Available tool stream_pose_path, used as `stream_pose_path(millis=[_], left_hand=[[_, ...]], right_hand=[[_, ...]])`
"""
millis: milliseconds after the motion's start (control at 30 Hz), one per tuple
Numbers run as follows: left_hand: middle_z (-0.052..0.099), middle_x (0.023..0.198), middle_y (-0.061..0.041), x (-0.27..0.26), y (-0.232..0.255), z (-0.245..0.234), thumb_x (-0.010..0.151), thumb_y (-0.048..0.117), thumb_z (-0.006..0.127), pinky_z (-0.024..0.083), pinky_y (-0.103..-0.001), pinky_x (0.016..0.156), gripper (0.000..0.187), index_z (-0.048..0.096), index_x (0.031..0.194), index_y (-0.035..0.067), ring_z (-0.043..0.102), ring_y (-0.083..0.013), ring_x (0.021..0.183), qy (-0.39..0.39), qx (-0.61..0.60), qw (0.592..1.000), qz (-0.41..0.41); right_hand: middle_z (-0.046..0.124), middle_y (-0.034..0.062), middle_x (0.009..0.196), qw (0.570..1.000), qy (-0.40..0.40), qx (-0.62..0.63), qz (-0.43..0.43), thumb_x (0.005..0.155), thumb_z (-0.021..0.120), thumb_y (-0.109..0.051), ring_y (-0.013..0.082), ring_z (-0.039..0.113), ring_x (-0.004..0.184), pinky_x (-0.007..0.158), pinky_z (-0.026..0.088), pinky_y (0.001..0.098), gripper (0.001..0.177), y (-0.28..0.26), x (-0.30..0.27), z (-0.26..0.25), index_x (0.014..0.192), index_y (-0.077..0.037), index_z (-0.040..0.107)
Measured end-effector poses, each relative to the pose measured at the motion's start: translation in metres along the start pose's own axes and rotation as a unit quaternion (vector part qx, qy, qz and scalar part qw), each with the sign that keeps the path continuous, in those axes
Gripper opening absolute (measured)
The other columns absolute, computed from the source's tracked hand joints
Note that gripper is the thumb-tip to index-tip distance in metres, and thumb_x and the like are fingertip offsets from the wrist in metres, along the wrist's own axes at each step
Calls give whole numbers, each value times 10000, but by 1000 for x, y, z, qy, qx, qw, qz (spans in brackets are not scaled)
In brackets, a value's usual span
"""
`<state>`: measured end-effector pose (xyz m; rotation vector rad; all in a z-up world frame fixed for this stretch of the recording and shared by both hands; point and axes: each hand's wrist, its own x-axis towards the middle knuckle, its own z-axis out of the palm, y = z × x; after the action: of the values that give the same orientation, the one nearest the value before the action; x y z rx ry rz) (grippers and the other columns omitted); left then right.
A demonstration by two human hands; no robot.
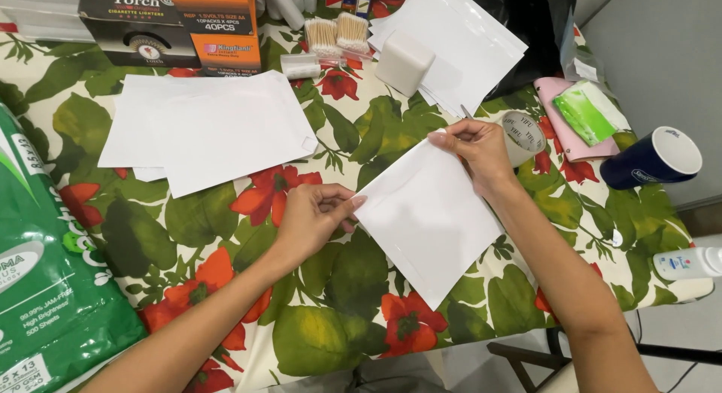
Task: Folding a sheet of paper into an envelope and securing it with tape using scissors.
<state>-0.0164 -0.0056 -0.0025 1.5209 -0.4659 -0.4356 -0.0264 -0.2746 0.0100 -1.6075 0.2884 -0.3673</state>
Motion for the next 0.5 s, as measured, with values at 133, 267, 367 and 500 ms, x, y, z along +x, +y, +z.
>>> stream_pose_path(millis=[133, 267, 367, 500], left_hand=[[679, 601, -123, -3, 8, 0, 813, 80, 643, 515, -221, 504, 99, 716, 829, 15, 677, -161, 513, 8, 3, 1000, -9], [674, 603, -139, -3, -3, 1, 817, 65, 629, 527, -238, 518, 109, 713, 831, -3, 678, -170, 525, 7, -4, 1000, -25], [668, 598, -143, -3, -2, 0, 816, 53, 619, 530, -241, 520, 114, 712, 833, -11, 675, -171, 527, -1, -5, 999, -34], [673, 584, -130, -5, 0, 3, 818, 52, 610, 522, -225, 502, 121, 721, 839, 8, 676, -154, 516, -32, 36, 998, -37]], right_hand=[[672, 70, 686, 1000, 2, -15, -7, 687, 812, -43, 138, 674, 599, 577, 581, 226, 181, 6, 7, -3, 762, -6, 651], [652, 94, 737, 998, -44, -33, -27, 707, 791, -32, 187, 676, 652, 660, 584, 269, 321, -7, 1, -4, 880, -15, 521], [649, 111, 896, 969, -100, -164, -156, 709, 795, -99, 249, 593, 948, 904, 437, 371, 431, -39, -16, 11, 1038, -49, 522], [684, 34, 978, 829, -285, -388, -286, 748, 708, -389, 246, 597, 1049, 1069, -46, 615, 300, -61, -49, 38, 985, -206, 686]])
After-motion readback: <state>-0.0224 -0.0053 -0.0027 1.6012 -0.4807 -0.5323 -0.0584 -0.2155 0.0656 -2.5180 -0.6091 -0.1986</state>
